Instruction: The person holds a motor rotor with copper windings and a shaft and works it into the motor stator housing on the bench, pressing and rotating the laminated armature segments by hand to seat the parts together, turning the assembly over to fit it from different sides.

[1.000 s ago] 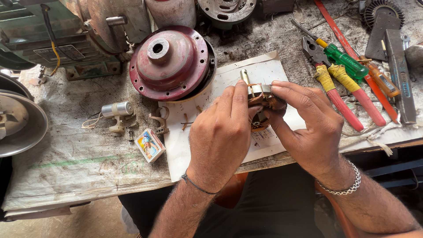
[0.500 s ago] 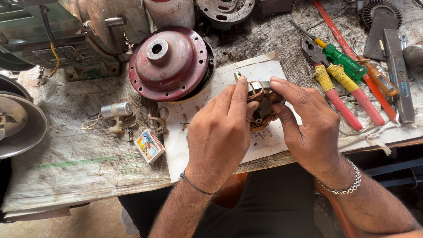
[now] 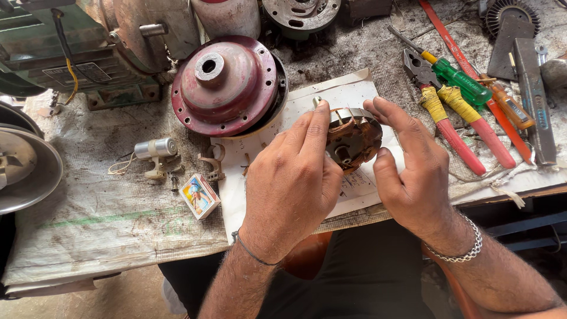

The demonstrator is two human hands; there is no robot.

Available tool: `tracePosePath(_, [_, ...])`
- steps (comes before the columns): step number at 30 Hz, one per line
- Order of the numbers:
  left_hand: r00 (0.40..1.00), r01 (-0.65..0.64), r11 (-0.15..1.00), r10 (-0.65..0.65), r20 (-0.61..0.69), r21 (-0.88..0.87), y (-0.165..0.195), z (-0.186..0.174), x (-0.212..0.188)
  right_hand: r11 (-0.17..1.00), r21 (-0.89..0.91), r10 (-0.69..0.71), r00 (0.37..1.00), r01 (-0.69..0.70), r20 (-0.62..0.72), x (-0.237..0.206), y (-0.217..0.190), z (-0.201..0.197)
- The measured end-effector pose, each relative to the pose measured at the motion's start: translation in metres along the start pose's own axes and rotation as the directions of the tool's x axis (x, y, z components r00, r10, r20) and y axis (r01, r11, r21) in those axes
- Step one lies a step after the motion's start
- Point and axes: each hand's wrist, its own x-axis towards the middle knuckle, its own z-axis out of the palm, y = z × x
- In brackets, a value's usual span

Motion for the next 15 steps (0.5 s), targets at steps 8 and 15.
tracePosePath(8, [0.999, 0.050, 0.999, -0.050, 0.003, -0.011, -0.0020, 0.0004, -0.0018, 1.000, -0.010, 0.005, 1.000, -0.005, 0.002, 0.0005, -0.0005, 0.0020])
tracePosePath(15, [0.998, 0.058, 0.998, -0.058, 0.015, 0.026, 0.0020, -0.0059, -0.0005, 1.000, 0.012, 0.007, 1.000, -0.007, -0.008, 0.0018, -0.0014, 0.0035])
